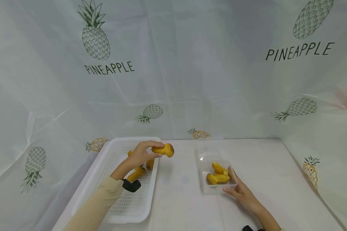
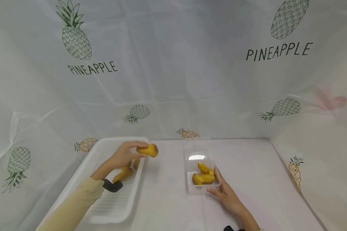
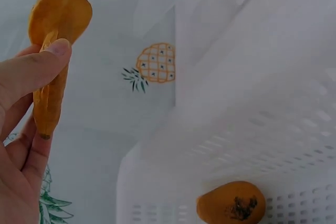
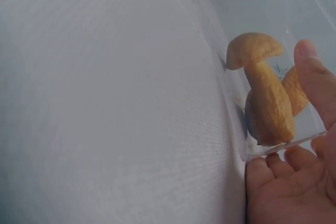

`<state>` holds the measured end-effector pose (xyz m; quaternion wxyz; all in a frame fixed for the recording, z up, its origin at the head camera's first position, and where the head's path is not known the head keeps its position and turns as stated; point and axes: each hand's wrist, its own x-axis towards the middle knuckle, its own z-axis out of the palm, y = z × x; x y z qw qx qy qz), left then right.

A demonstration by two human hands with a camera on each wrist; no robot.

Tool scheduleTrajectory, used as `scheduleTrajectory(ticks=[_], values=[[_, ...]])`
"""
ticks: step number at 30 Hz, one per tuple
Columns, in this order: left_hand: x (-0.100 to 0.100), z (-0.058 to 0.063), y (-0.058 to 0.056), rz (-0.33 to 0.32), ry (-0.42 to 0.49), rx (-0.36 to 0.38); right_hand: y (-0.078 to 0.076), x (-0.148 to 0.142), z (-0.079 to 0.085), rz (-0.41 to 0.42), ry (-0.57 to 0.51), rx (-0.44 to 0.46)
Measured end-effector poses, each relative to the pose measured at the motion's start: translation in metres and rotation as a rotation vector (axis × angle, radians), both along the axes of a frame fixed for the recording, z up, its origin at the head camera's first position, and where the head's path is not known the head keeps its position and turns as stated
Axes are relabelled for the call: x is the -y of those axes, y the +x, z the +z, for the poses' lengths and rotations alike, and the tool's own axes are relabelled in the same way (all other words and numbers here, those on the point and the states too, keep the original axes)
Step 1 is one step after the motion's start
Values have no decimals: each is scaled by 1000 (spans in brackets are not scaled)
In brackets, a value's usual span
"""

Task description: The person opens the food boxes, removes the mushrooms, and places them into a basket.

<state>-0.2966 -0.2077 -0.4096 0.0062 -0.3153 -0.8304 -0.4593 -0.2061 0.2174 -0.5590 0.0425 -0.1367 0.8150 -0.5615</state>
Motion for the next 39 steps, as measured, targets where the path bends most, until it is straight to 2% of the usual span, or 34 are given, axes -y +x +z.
scheduleTrajectory(ticks=[8, 18, 27, 33, 39], values=[[17, -2, 8, 62, -67, -12, 0, 0, 0, 4, -3, -10], [37, -7, 20, 87, -35, 55, -2, -2, -4, 36, -47, -30], [55, -21, 22, 99, -24, 132, 1, 0, -2, 30, -59, -31], [66, -29, 27, 109, -60, 142, 1, 0, 0, 22, -31, -10], [78, -40, 26, 103, -54, 153, 1, 1, -1, 10, -48, 9]])
